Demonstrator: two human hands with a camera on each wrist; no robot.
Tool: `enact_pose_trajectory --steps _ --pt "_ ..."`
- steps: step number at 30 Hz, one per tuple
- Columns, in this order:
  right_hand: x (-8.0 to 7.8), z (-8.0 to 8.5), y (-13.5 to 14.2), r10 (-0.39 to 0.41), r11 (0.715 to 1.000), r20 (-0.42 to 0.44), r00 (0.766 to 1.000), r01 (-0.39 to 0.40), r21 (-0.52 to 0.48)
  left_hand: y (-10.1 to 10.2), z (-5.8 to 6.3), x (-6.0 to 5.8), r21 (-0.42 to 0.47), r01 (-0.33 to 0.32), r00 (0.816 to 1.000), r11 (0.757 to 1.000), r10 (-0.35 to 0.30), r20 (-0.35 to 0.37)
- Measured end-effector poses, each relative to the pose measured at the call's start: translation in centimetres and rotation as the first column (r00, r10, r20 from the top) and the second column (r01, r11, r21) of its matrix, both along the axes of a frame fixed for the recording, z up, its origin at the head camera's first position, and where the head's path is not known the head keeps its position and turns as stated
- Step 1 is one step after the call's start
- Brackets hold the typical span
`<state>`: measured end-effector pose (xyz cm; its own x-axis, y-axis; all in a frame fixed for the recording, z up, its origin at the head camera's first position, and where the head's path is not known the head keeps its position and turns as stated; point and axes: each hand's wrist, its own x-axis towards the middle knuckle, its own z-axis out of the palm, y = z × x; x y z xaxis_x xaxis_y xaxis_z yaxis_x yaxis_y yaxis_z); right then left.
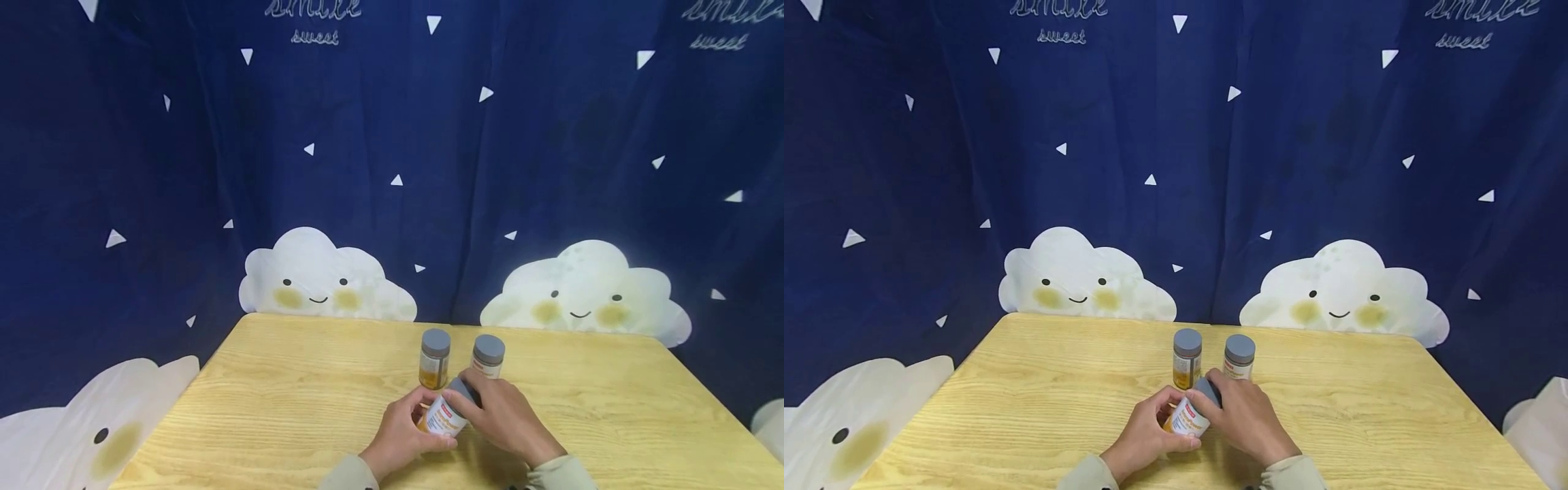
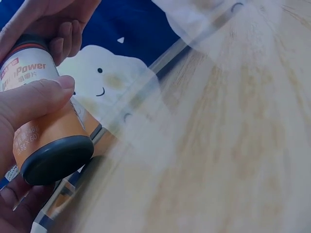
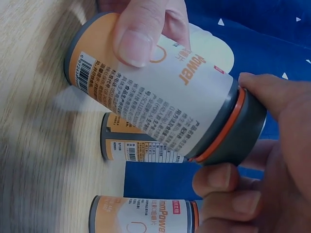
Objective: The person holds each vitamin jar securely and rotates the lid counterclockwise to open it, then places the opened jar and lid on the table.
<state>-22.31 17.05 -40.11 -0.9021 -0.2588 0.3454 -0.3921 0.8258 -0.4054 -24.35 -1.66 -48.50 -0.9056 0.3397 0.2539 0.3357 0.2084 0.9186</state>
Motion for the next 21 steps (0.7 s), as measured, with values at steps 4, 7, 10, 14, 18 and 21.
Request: enact_pose_trajectory --steps 4,7,10,14,18,21 --pt "0.0 -0.3 0.3 0.025 1.000 -0.022 0.999 -0.025 0.003 0.0 -0.2 -0.1 -0.010 0.010 1.000 1.000 -0.010 0.002" --pt "-0.3 -0.4 0.5 0.044 0.999 -0.043 0.998 -0.044 -0.009 0.0 -0.3 -0.3 -0.022 0.016 1.000 1.000 -0.016 -0.001" --pt "-0.6 -0.6 0.8 0.062 0.998 -0.059 0.996 -0.063 -0.024 0.1 -0.2 -0.4 -0.011 0.036 0.999 0.999 -0.036 0.001" --pt "-0.9 -0.9 1.0 0.109 0.993 -0.076 0.991 -0.112 -0.031 0.1 -0.4 -0.4 0.047 0.081 0.997 0.996 -0.081 0.007" --pt "-1.1 -1.1 1.1 0.148 0.988 -0.084 0.985 -0.151 -0.033 0.1 -0.4 -0.3 0.097 0.111 0.994 0.989 -0.113 0.011" --pt "-1.2 -1.0 1.3 0.170 0.984 -0.083 0.982 -0.173 -0.037 0.1 -0.3 -0.3 0.112 0.123 0.992 0.986 -0.125 0.012"
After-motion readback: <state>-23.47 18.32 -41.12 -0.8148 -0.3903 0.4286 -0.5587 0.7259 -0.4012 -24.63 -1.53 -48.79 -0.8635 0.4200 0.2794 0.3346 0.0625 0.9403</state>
